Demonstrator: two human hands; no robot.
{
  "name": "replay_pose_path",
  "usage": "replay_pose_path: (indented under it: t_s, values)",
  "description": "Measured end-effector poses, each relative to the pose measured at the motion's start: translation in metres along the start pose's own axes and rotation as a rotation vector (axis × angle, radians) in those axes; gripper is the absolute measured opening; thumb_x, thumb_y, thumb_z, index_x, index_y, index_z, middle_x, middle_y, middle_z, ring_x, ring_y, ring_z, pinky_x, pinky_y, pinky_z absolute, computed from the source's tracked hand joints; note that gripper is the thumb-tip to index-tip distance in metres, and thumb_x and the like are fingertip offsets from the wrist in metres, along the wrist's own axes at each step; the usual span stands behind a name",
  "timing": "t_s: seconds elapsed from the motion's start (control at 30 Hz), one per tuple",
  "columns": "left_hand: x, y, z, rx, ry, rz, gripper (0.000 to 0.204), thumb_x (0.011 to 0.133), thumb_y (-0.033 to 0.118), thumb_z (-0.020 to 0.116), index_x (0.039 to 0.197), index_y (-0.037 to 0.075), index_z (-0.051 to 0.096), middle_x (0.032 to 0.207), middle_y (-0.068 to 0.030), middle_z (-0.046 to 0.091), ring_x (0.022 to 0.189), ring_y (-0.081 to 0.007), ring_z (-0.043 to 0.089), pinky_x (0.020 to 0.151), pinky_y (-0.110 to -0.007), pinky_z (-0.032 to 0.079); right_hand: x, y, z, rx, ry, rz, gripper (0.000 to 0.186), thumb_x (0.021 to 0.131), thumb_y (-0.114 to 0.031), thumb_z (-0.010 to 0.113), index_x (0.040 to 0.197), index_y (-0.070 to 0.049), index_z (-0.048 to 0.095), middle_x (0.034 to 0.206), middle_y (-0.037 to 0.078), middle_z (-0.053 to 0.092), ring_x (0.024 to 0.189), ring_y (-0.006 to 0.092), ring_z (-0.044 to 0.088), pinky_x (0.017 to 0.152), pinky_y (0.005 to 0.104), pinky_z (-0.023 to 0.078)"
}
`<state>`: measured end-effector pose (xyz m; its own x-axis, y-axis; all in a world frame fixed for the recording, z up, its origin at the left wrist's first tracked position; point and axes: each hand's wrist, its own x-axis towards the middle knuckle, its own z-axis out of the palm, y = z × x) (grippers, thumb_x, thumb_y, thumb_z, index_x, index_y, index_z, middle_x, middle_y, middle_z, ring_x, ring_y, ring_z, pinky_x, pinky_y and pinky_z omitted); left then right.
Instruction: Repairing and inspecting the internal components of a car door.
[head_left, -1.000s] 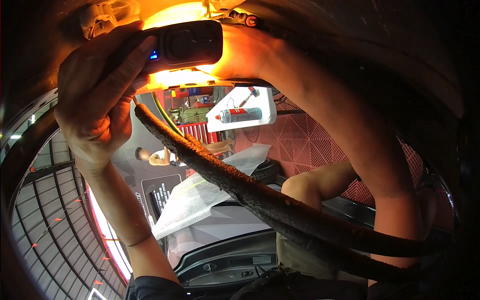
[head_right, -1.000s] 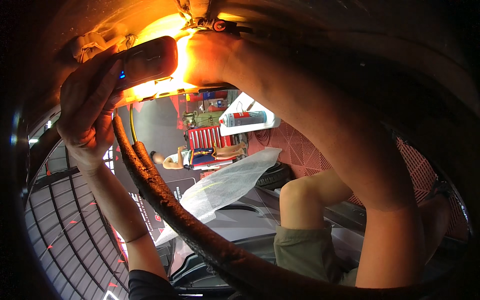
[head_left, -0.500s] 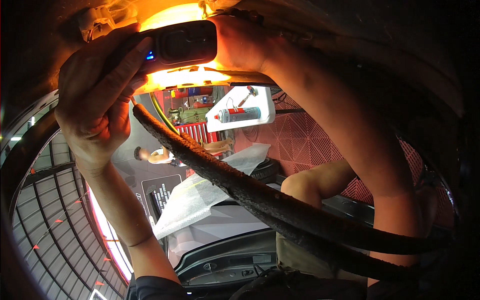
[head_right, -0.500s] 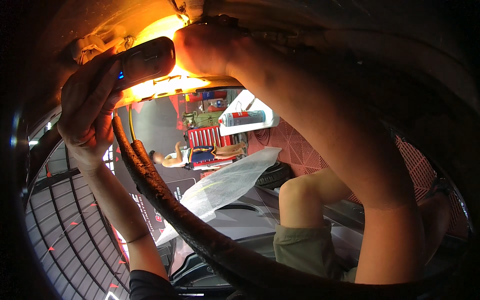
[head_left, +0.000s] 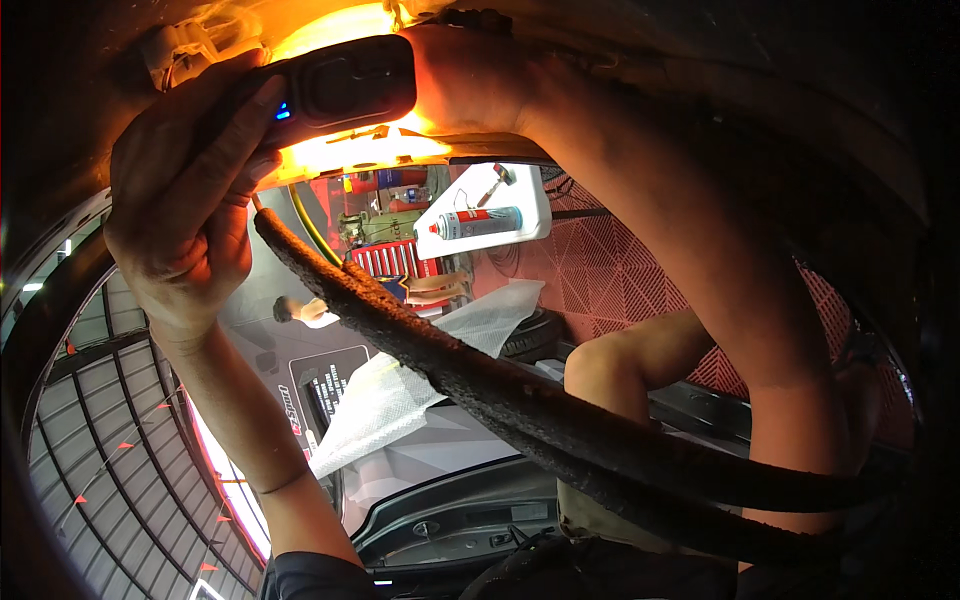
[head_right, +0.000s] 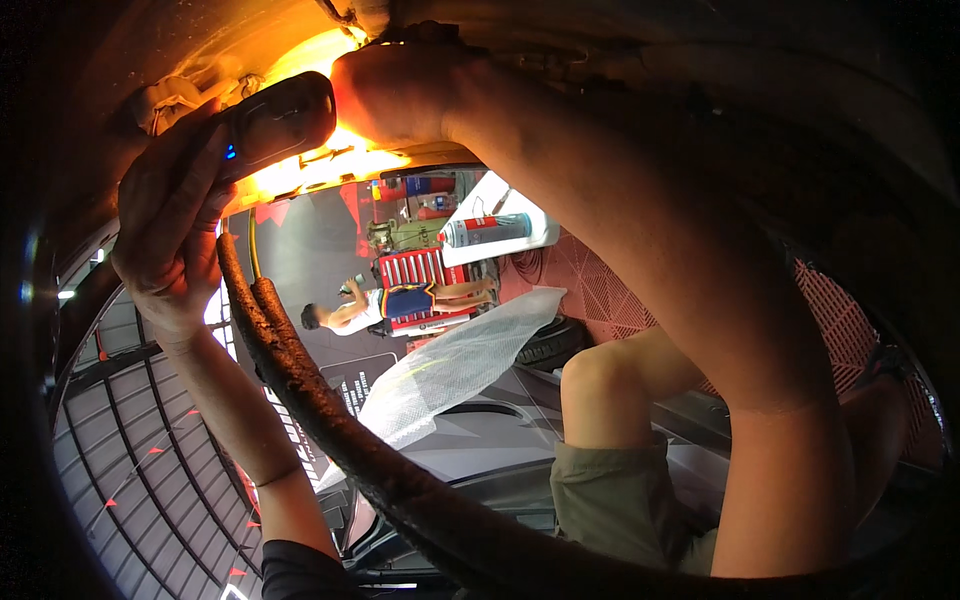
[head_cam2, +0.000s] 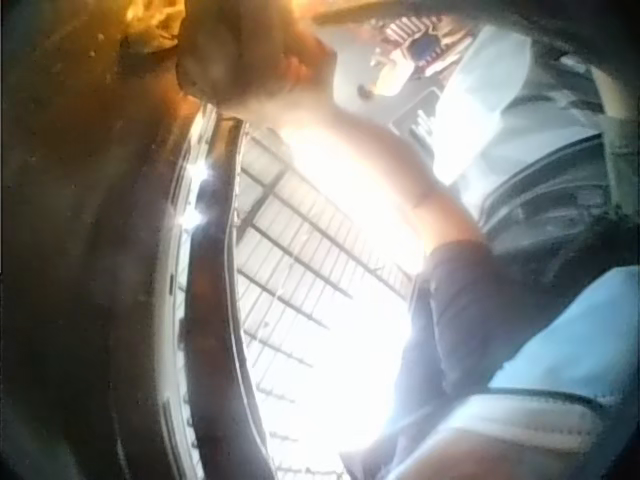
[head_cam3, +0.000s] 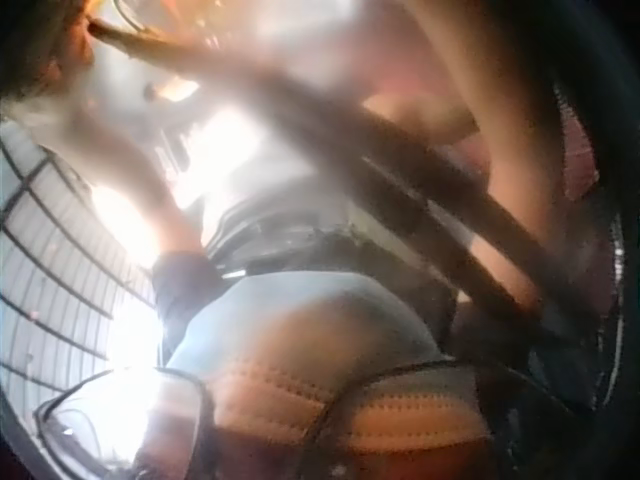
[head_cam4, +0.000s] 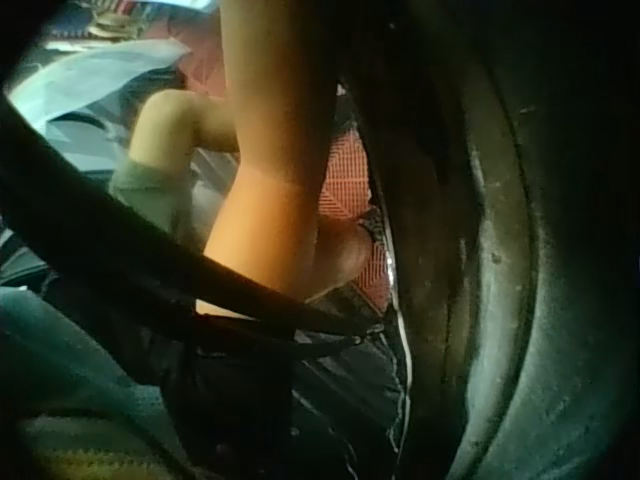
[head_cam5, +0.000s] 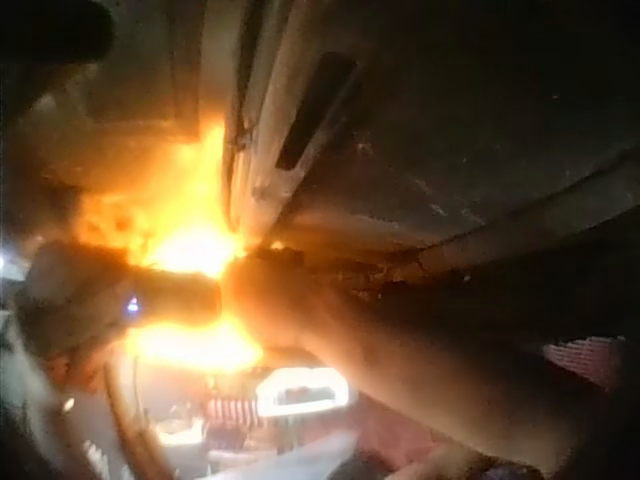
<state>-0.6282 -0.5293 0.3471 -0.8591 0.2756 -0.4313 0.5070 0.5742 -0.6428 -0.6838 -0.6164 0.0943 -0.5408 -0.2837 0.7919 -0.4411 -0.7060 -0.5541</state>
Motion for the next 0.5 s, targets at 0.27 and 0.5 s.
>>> replay_pose_path:
  t_s: [0.27, 0.5]
  values:
    - [0.001, -0.001, -0.002, -0.012, -0.005, 0.007, 0.041, 0.077, 0.008, 0.073, 0.118, 0.009, 0.075, 0.113, -0.0096, 0.073, 0.099, -0.0235, 0.069, 0.088, -0.032, 0.051, 0.003, -0.011, -0.008, -0.056, -0.058, 0.082, 0.021, 0.084, -0.017, 0.055, 0.076, -0.006, 0.071, 0.079, 0.02, 0.07, 0.073, 0.0309, 0.072, 0.061, 0.0449, 0.054]
    - [0.002, -0.003, -0.001, -0.024, -0.017, 0.023, 0.042, 0.078, 0.007, 0.071, 0.119, 0.008, 0.075, 0.115, -0.0104, 0.072, 0.101, -0.0242, 0.069, 0.089, -0.033, 0.051, 0.014, -0.015, -0.025, -0.149, -0.337, 0.15, 0.015, 0.081, -0.014, 0.059, 0.079, -0.007, 0.072, 0.079, 0.016, 0.071, 0.075, 0.0304, 0.072, 0.061, 0.0454, 0.055]
